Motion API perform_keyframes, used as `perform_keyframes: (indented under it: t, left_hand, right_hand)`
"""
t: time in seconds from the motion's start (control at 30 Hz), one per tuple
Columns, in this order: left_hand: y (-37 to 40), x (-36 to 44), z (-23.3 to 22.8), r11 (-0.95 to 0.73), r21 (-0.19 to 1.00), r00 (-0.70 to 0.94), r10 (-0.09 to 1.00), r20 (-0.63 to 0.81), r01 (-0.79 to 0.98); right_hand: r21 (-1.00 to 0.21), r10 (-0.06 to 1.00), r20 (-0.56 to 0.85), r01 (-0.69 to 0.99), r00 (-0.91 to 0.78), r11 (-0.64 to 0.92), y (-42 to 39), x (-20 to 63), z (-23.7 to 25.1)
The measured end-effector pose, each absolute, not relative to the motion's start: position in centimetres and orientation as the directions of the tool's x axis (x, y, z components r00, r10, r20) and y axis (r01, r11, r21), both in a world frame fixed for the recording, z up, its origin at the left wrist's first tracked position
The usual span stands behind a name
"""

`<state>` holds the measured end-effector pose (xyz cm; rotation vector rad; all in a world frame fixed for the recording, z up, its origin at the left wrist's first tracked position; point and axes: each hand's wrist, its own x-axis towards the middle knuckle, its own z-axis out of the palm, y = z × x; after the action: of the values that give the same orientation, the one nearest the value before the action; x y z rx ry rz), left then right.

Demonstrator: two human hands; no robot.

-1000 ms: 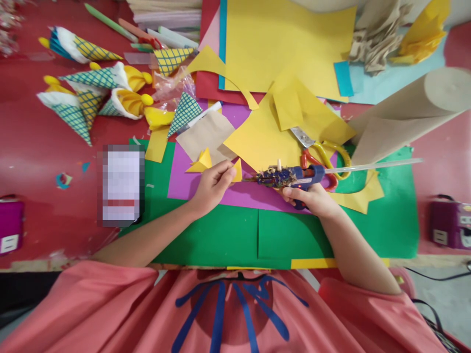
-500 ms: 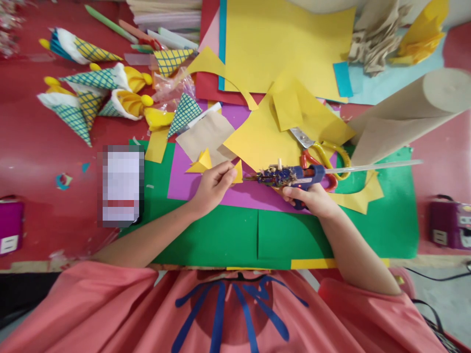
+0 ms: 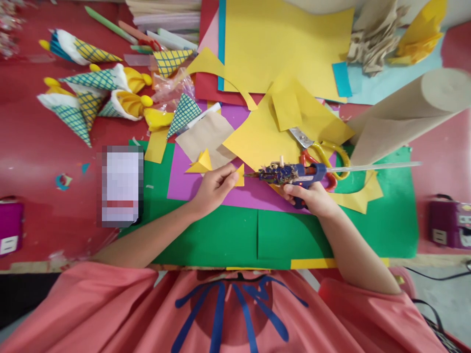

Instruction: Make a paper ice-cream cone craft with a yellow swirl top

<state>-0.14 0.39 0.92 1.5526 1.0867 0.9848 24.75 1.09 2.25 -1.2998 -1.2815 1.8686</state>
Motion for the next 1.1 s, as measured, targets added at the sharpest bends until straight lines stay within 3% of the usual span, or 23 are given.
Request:
perform_keyframes:
  t: [0.93,1.1]
  left_hand:
    - [0.10,-0.31,1.08,-0.169,0.952,0.337,0.938,0.075,0.256]
    - [0.08,-0.26,1.13,-0.146,0.959,0.323,0.944,0.062,0.243]
  right_hand:
    - [-0.896,0.829,-0.408,-0.008,-0.382,-0.444,1.09,24.74,2.02]
    - [-0.902,0.856,-0.414,0.013,-0.309,-0.431,1.26,24.59,2.26]
